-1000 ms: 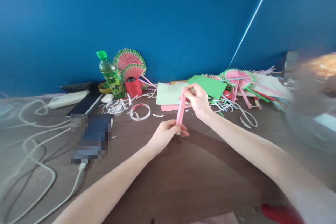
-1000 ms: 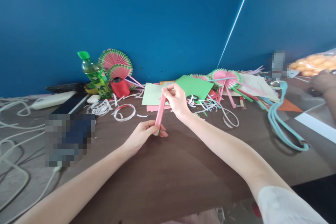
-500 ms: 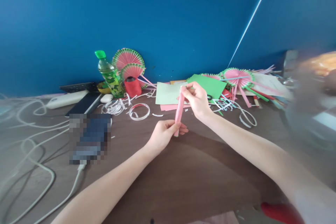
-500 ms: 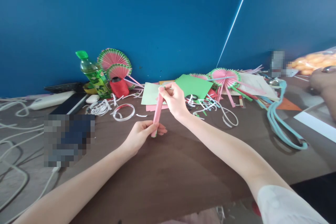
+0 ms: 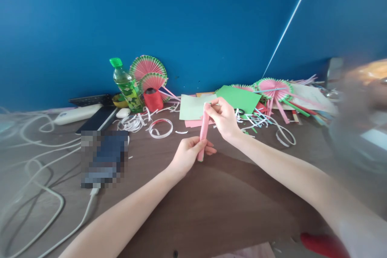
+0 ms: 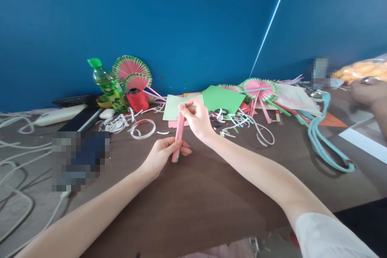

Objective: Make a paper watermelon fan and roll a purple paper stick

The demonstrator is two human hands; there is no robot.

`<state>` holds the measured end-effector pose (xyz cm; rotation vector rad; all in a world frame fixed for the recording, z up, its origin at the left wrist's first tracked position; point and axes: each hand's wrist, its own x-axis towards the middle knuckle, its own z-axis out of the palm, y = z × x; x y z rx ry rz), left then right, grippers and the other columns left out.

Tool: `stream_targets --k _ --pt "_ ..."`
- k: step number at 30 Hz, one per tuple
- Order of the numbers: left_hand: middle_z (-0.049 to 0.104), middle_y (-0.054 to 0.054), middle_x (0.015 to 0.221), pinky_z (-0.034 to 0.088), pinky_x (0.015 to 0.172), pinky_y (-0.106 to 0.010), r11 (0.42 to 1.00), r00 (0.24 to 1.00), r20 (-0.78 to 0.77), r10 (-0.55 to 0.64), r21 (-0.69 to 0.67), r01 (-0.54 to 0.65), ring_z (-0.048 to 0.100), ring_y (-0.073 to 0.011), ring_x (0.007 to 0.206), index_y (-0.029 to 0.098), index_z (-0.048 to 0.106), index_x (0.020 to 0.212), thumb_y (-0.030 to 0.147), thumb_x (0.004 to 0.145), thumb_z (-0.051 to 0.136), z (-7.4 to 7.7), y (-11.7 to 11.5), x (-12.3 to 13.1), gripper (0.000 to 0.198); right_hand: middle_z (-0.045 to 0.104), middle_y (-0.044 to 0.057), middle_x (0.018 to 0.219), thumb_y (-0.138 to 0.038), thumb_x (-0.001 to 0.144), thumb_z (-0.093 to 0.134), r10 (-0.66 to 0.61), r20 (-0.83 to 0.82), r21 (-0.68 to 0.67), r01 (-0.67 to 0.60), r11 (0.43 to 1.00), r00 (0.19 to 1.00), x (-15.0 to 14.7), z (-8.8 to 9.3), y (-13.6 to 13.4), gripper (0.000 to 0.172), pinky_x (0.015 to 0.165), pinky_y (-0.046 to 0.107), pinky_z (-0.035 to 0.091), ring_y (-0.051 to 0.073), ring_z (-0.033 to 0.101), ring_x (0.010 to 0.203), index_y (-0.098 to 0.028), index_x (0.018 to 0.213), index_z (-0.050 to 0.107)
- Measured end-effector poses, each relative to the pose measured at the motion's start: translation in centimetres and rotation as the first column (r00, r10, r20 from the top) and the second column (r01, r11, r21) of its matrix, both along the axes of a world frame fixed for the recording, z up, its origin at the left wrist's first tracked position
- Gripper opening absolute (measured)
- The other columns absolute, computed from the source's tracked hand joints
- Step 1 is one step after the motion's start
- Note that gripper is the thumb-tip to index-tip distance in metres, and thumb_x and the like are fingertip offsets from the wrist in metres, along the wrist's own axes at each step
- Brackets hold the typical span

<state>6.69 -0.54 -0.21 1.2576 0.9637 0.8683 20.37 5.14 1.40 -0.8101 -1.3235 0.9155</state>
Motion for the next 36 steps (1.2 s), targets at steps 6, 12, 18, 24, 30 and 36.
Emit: stream_targets --k 6,12,18,24,30,36 --pt "0.072 -0.01 0.081 0.049 0.067 -0.028 1.0 0.999 -0.042 0.005 -0.008 -0.005 0.065 -0.0186 0.075 0.011 0.066 0.084 0.033 0.077 0.057 0.1 0.1 0.0 0.025 0.056 -0.005 0.054 -0.044 0.074 0.063 -0.002 0.013 0.003 0.002 1.0 1.0 -0.2 0.0 -0.2 0.029 0.047 0.023 0.042 0.01 0.056 0.049 -0.02 0.075 0.046" --pt "0.072 -0.009 0.078 0.05 0.071 -0.027 1.0 1.0 0.0 0.02 -0.005 -0.02 0.065 -0.0171 0.071 0.011 0.066 0.081 0.04 0.077 0.058 0.2 0.2 -0.1 0.03 0.055 -0.004 0.056 -0.047 0.072 0.063 0.036 0.005 -0.036 -0.036 0.999 0.999 -0.6 0.0 -0.6 0.033 0.05 0.025 0.043 0.011 0.055 0.051 -0.02 0.075 0.045" --pt "0.072 -0.009 0.078 0.05 0.073 -0.028 1.0 1.0 0.03 -0.003 -0.026 0.004 0.066 -0.017 0.071 0.01 0.066 0.081 0.037 0.077 0.059 0.1 0.3 -0.2 0.028 0.052 -0.006 0.053 -0.046 0.072 0.063 0.024 0.011 -0.044 -0.023 0.999 1.0 -0.7 -0.1 -0.7 0.032 0.046 0.023 0.038 0.009 0.05 0.049 -0.019 0.074 0.046" --pt "0.072 -0.01 0.076 0.05 0.073 -0.029 1.0 0.999 0.038 0.007 0.017 -0.008 0.066 -0.018 0.071 0.011 0.065 0.079 0.041 0.077 0.058 0.3 0.4 -0.2 0.031 0.049 -0.007 0.051 -0.045 0.074 0.062 0.03 0.066 -0.023 -0.028 0.999 0.997 -1.0 -0.4 -1.0 0.031 0.047 0.022 0.035 0.007 0.046 0.046 -0.019 0.073 0.045" --pt "0.071 -0.009 0.073 0.05 0.073 -0.029 1.0 0.998 0.066 -0.006 -0.019 0.008 0.066 -0.0175 0.069 0.011 0.064 0.076 0.036 0.079 0.054 0.4 0.4 -0.4 0.027 0.049 -0.007 0.049 -0.044 0.074 0.061 0.021 0.087 -0.034 -0.018 0.999 0.996 -1.1 -0.5 -1.2 0.03 0.047 0.022 0.035 0.007 0.045 0.045 -0.019 0.072 0.044" --pt "0.071 -0.01 0.071 0.05 0.072 -0.03 0.999 0.999 0.043 0.022 0.028 -0.023 0.066 -0.0183 0.068 0.011 0.061 0.074 0.037 0.078 0.057 0.8 0.6 -0.3 0.027 0.055 -0.005 0.051 -0.048 0.071 0.062 0.024 0.123 -0.096 -0.012 0.995 0.992 -1.4 -0.4 -1.7 0.034 0.045 0.023 0.035 0.008 0.048 0.045 -0.019 0.072 0.044"
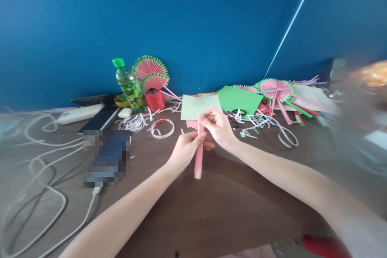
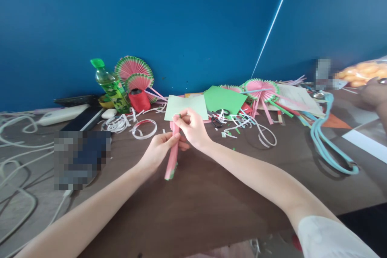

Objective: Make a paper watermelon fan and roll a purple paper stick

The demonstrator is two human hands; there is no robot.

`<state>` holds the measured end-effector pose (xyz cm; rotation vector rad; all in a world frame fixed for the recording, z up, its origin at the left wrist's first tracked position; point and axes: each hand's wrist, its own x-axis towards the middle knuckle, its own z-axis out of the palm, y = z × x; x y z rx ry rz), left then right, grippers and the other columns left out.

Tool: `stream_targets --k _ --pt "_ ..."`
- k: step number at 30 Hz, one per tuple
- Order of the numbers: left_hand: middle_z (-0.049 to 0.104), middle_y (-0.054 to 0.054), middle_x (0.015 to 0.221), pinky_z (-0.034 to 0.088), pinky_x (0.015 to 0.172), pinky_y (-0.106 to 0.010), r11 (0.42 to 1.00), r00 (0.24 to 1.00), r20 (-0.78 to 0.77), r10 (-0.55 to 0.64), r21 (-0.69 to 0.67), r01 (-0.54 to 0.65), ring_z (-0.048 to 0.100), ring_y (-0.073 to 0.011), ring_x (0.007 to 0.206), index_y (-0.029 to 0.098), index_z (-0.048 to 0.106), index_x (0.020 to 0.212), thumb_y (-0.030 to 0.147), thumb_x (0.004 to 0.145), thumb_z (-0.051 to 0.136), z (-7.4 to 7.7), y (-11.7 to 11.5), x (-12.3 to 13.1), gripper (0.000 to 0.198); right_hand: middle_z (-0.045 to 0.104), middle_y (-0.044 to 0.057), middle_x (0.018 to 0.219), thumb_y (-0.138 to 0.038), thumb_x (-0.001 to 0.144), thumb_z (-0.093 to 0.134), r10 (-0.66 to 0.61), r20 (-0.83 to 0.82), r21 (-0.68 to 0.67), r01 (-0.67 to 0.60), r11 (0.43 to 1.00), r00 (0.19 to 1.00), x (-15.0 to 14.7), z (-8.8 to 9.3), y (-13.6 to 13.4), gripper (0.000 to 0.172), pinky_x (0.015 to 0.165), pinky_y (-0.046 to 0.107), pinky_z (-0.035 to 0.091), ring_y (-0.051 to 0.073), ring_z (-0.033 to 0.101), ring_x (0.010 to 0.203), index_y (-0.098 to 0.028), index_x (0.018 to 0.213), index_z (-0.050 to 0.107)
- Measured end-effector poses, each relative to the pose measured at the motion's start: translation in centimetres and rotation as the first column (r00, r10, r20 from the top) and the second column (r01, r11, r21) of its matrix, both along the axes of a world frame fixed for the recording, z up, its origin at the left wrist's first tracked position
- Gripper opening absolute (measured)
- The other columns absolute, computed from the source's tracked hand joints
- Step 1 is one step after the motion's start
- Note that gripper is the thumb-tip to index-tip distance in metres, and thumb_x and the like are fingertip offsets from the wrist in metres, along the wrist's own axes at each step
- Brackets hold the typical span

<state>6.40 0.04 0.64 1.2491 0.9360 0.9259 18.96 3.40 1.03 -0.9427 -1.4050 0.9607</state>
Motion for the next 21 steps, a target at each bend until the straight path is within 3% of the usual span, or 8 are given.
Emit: stream_targets --k 6,13,17,21 --pt "0.071 -0.01 0.068 0.049 0.071 -0.032 0.999 0.997 0.06 0.041 -0.016 -0.04 0.065 -0.0184 0.062 0.01 0.062 0.071 0.04 0.074 0.06 -0.21 0.02 -0.1 0.03 0.062 -0.002 0.058 -0.044 0.074 0.062 0.089 -0.084 -0.037 -0.092 0.995 0.993 -0.18 -0.11 -0.12 0.029 0.051 0.024 0.042 0.012 0.058 0.055 -0.019 0.076 0.047" --pt "0.07 -0.01 0.065 0.048 0.068 -0.03 0.995 0.991 0.09 0.101 -0.002 -0.102 0.065 -0.019 0.062 0.009 0.064 0.074 0.039 0.074 0.06 0.07 0.33 -0.34 0.03 0.064 -0.001 0.074 -0.042 0.073 0.064 0.357 -0.3 -0.119 -0.406 0.906 0.885 -0.14 -0.73 0.47 0.035 0.04 0.023 0.041 0.01 0.054 0.048 -0.021 0.096 0.048" --pt "0.07 -0.01 0.067 0.048 0.068 -0.03 0.993 0.989 0.086 0.118 -0.006 -0.118 0.065 -0.0191 0.063 0.009 0.064 0.075 0.04 0.074 0.059 0.07 0.35 -0.39 0.031 0.061 -0.003 0.072 -0.029 0.063 0.074 0.344 -0.291 -0.132 -0.394 0.91 0.893 -0.2 -0.44 0.37 0.046 0.045 0.022 0.044 0.012 0.057 0.058 -0.022 0.099 0.046" --pt "0.069 -0.009 0.067 0.046 0.059 -0.026 0.995 0.993 0.07 0.09 -0.056 -0.086 0.064 -0.0165 0.059 0.011 0.062 0.075 0.039 0.076 0.058 -0.15 0.24 -0.38 0.029 0.06 -0.005 0.064 -0.027 0.062 0.073 0.321 -0.243 -0.134 -0.36 0.923 0.915 -0.17 0.05 0.16 0.041 0.047 0.023 0.042 0.011 0.056 0.054 -0.021 0.091 0.044"
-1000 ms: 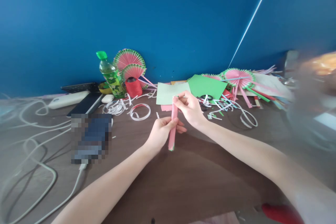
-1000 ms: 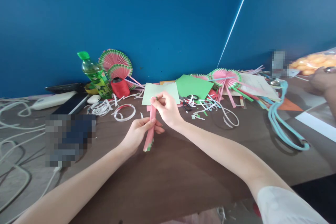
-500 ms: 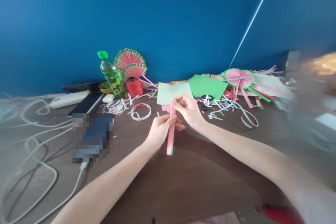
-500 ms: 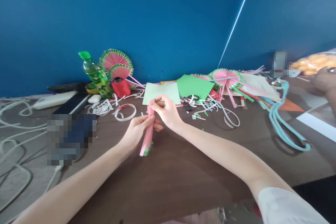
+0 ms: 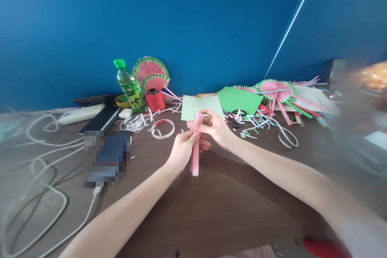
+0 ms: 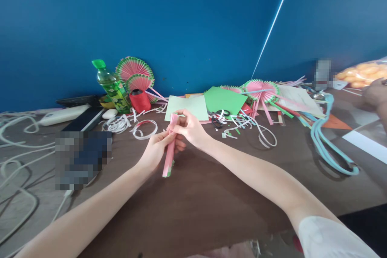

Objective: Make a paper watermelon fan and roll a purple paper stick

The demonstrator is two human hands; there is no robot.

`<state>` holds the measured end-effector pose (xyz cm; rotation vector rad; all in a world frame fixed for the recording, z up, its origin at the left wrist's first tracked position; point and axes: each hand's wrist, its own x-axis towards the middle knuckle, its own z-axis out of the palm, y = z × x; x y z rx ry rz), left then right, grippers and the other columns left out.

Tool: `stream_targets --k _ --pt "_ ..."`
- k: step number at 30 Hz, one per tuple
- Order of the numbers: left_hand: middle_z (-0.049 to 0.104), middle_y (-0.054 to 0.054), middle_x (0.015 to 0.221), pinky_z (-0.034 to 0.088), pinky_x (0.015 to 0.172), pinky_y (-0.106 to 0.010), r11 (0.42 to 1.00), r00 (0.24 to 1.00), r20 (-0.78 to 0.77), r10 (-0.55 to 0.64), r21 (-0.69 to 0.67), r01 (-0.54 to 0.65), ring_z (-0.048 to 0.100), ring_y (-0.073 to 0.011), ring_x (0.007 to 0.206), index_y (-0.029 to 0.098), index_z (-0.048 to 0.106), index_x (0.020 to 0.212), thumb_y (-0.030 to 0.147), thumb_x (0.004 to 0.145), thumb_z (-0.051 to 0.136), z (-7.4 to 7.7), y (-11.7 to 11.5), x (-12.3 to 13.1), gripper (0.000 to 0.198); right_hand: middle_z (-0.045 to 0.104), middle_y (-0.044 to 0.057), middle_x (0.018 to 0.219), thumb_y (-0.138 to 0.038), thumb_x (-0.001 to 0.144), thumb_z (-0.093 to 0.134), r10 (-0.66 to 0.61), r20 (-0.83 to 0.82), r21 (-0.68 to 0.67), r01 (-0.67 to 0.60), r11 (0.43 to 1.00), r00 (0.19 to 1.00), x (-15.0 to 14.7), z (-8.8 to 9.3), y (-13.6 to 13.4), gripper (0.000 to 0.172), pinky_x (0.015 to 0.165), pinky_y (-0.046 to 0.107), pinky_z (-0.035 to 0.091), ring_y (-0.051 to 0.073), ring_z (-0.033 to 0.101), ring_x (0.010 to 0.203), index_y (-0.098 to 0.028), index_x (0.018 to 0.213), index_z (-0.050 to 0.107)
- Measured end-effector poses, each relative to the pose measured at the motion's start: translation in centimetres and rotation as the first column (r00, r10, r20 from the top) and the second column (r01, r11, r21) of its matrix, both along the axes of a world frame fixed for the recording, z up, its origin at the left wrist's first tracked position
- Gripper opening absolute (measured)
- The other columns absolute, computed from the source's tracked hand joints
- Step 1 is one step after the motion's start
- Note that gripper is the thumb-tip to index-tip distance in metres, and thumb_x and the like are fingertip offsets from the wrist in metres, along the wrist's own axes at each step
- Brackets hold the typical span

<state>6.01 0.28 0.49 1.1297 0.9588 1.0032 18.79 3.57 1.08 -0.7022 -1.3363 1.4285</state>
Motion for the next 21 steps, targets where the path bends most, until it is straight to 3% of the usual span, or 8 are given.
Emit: stream_targets --k 5,9,16,19,21 --pt "0.067 -0.006 0.063 0.045 0.056 -0.024 0.999 0.999 0.025 -0.026 -0.03 0.026 0.062 -0.0138 0.054 0.011 0.06 0.073 0.038 0.078 0.057 -0.1 -0.1 0.0 0.027 0.062 -0.004 0.065 -0.031 0.063 0.072 0.022 0.0 0.019 -0.022 1.0 1.0 0.2 0.1 0.2 0.038 0.05 0.024 0.043 0.012 0.057 0.057 -0.021 0.089 0.046" --pt "0.067 -0.006 0.065 0.046 0.055 -0.024 0.997 0.998 0.044 -0.05 -0.053 0.053 0.061 -0.0123 0.052 0.011 0.06 0.075 0.037 0.08 0.054 0.0 -0.2 0.3 0.028 0.061 -0.002 0.065 -0.036 0.074 0.064 0.043 -0.032 0.024 -0.043 0.999 0.999 0.5 0.0 0.4 0.025 0.054 0.025 0.045 0.013 0.06 0.063 -0.02 0.085 0.05" --pt "0.069 -0.009 0.085 0.05 0.064 -0.025 0.99 0.991 -0.047 -0.127 -0.066 0.124 0.065 -0.0133 0.066 0.012 0.058 0.096 0.035 0.08 0.057 0.3 0.3 0.1 0.028 0.058 -0.005 0.056 -0.04 0.07 0.066 -0.191 -0.005 0.017 0.191 0.981 0.982 1.3 -0.6 1.8 0.028 0.06 0.028 0.048 0.012 0.059 0.056 -0.019 0.073 0.048" --pt "0.07 -0.01 0.084 0.05 0.066 -0.025 0.991 0.986 -0.11 -0.125 -0.059 0.119 0.066 -0.0139 0.068 0.011 0.057 0.088 0.03 0.081 0.056 0.3 0.9 -0.2 0.02 0.058 -0.004 0.057 -0.042 0.065 0.07 -0.274 -0.027 -0.001 0.274 0.962 0.961 1.5 -1.0 2.5 0.033 0.064 0.03 0.049 0.014 0.061 0.059 -0.018 0.071 0.048" --pt "0.069 -0.009 0.078 0.05 0.061 -0.024 0.995 0.986 -0.139 -0.091 -0.056 0.084 0.065 -0.0134 0.063 0.011 0.057 0.082 0.028 0.083 0.053 0.2 1.1 -0.3 0.017 0.059 -0.004 0.058 -0.043 0.064 0.071 -0.249 -0.052 -0.025 0.248 0.968 0.967 1.5 -1.1 2.7 0.034 0.066 0.031 0.049 0.014 0.062 0.06 -0.018 0.073 0.049"
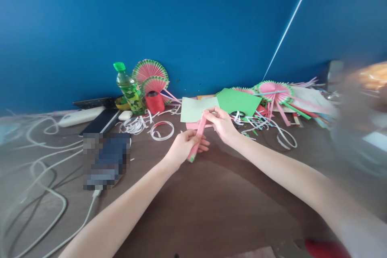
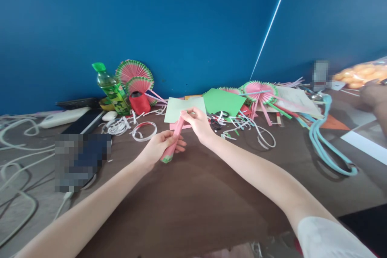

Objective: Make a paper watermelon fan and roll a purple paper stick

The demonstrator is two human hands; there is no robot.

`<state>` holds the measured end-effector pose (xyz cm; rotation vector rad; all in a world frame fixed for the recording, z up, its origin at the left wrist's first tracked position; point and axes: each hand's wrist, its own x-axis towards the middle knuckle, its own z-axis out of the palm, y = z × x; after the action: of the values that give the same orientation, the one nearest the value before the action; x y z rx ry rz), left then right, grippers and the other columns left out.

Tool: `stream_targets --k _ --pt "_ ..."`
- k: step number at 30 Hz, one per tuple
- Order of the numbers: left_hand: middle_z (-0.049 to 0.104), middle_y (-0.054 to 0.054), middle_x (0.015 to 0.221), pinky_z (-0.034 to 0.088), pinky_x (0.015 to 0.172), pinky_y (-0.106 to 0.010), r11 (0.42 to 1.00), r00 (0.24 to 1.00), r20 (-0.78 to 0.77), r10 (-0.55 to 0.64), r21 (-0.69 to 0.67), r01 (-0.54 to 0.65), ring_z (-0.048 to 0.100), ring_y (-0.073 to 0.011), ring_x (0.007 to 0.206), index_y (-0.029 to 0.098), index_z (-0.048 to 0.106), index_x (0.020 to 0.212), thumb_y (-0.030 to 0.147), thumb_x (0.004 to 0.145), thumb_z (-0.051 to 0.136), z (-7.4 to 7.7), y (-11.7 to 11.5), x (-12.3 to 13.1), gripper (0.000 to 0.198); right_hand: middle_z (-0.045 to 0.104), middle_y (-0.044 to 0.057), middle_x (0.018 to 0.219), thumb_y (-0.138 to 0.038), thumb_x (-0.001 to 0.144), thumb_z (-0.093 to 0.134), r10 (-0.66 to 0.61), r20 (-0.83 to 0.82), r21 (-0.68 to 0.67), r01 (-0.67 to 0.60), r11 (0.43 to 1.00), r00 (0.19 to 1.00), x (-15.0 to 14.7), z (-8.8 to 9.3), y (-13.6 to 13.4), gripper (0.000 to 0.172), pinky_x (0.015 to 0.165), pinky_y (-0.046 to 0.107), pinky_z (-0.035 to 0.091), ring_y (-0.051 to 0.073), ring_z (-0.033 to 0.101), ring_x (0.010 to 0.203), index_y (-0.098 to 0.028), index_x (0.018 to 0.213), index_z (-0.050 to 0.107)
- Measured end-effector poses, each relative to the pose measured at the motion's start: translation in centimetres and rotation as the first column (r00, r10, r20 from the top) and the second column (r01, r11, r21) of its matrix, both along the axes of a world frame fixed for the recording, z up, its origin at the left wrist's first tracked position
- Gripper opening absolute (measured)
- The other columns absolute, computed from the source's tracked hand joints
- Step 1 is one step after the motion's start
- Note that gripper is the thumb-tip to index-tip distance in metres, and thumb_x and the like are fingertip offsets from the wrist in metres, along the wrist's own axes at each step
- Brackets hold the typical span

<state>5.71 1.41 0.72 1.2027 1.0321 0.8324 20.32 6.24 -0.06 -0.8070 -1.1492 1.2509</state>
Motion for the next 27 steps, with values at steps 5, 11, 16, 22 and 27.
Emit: stream_targets --k 5,11,16,22,27 --pt "0.07 -0.01 0.081 0.05 0.059 -0.023 0.992 0.995 0.003 0.098 0.074 -0.098 0.065 -0.0132 0.063 0.011 0.058 0.086 0.028 0.081 0.055 -0.1 0.3 -0.3 0.018 0.064 0.0 0.07 -0.049 0.072 0.062 0.264 -0.084 -0.051 -0.269 0.962 0.961 -0.6 -0.5 -0.3 0.033 0.065 0.029 0.046 0.014 0.061 0.066 -0.02 0.085 0.052" --pt "0.07 -0.01 0.087 0.051 0.067 -0.029 0.995 0.999 -0.046 0.003 0.103 0.001 0.066 -0.0167 0.068 0.012 0.061 0.096 0.038 0.077 0.058 -0.8 1.0 -0.8 0.033 0.062 0.002 0.076 -0.041 0.071 0.063 0.293 0.087 -0.076 -0.287 0.955 0.952 -1.0 -1.4 -0.3 0.027 0.058 0.026 0.04 0.012 0.052 0.063 -0.016 0.078 0.058" --pt "0.069 -0.007 0.092 0.048 0.075 -0.028 0.957 0.975 -0.141 0.17 0.259 -0.129 0.064 -0.0178 0.082 0.016 0.062 0.09 0.035 0.077 0.053 -0.5 2.2 -2.1 0.025 0.058 0.0 0.071 -0.04 0.072 0.058 0.089 0.279 -0.051 -0.078 0.996 0.956 -0.1 -1.8 0.6 0.025 0.07 0.027 0.037 0.013 0.051 0.071 -0.015 0.069 0.057" --pt "0.068 -0.005 0.083 0.045 0.067 -0.024 0.826 0.846 -0.21 0.491 0.421 -0.375 0.061 -0.0137 0.073 0.015 0.062 0.085 0.02 0.07 0.048 1.1 4.9 -6.5 0.021 0.045 -0.003 0.058 -0.048 0.076 0.052 0.004 0.557 0.061 -0.045 0.997 0.831 0.3 -2.0 0.6 0.036 0.061 0.027 0.031 0.013 0.042 0.062 -0.018 0.056 0.046" --pt "0.066 -0.005 0.085 0.044 0.059 -0.021 0.706 0.707 -0.195 0.68 0.436 -0.558 0.061 -0.0126 0.069 0.014 0.062 0.087 0.019 0.07 0.046 1.4 6.5 -11.1 0.024 0.039 -0.002 0.055 -0.051 0.08 0.046 -0.146 0.7 0.22 -0.017 0.975 0.699 0.0 -2.5 0.6 0.046 0.062 0.028 0.029 0.014 0.04 0.061 -0.02 0.05 0.032"
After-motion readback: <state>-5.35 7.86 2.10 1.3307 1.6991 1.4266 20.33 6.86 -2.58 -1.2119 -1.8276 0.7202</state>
